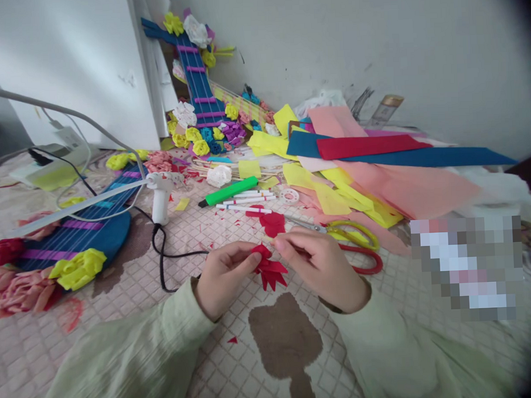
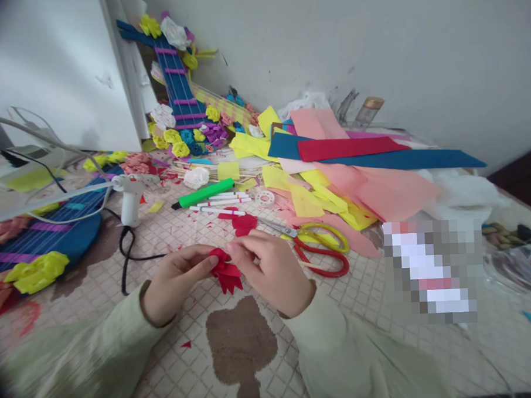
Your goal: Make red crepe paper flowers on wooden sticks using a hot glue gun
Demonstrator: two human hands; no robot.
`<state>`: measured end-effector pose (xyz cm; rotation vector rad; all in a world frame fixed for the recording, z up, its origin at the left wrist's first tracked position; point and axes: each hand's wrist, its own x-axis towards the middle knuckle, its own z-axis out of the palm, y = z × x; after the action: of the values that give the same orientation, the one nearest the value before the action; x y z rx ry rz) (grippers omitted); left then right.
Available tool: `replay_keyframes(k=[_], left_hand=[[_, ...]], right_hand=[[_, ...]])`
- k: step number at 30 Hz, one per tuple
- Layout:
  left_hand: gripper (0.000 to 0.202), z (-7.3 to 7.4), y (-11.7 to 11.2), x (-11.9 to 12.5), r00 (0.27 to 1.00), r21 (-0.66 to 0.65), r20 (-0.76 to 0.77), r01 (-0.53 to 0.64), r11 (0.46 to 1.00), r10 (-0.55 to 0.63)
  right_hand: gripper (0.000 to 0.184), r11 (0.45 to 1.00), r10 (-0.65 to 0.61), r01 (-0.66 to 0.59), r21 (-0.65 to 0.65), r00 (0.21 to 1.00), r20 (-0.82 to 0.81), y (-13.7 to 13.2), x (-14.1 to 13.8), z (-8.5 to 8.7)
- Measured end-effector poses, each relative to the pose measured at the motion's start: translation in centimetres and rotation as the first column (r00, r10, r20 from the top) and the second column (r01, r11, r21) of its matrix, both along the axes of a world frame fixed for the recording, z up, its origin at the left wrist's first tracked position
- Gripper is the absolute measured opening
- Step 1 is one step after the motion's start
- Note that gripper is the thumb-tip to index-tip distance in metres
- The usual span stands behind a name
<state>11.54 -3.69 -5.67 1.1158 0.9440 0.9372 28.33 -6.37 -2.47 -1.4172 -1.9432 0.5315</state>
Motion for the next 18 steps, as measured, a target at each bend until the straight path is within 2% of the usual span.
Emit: replay_keyframes(k=[5, 10, 18], left_hand=[[0.019, -0.2, 0.0, -0.1, 0.999, 0.013, 0.04, 0.001, 1.0, -0.002], [0.017, -0.2, 0.0, -0.1, 1.0, 0.035, 0.02, 0.011, 0.999, -0.011], [0.015, -0.2, 0.1, 0.0, 0.999, 0.042, 0.023, 0.035, 0.998, -0.036]], right_hand=[[0.024, 0.998, 0.05, -0.052, 0.019, 0.994, 0.097, 0.1, 0.0, -0.3], [0.025, 0.997, 0.042, -0.052, 0.053, 0.984, 0.171, 0.3, -0.2, -0.9], [0.022, 0.993, -0.018, 0.005, 0.119, 0.993, 0.113, 0.2, -0.1, -1.1]])
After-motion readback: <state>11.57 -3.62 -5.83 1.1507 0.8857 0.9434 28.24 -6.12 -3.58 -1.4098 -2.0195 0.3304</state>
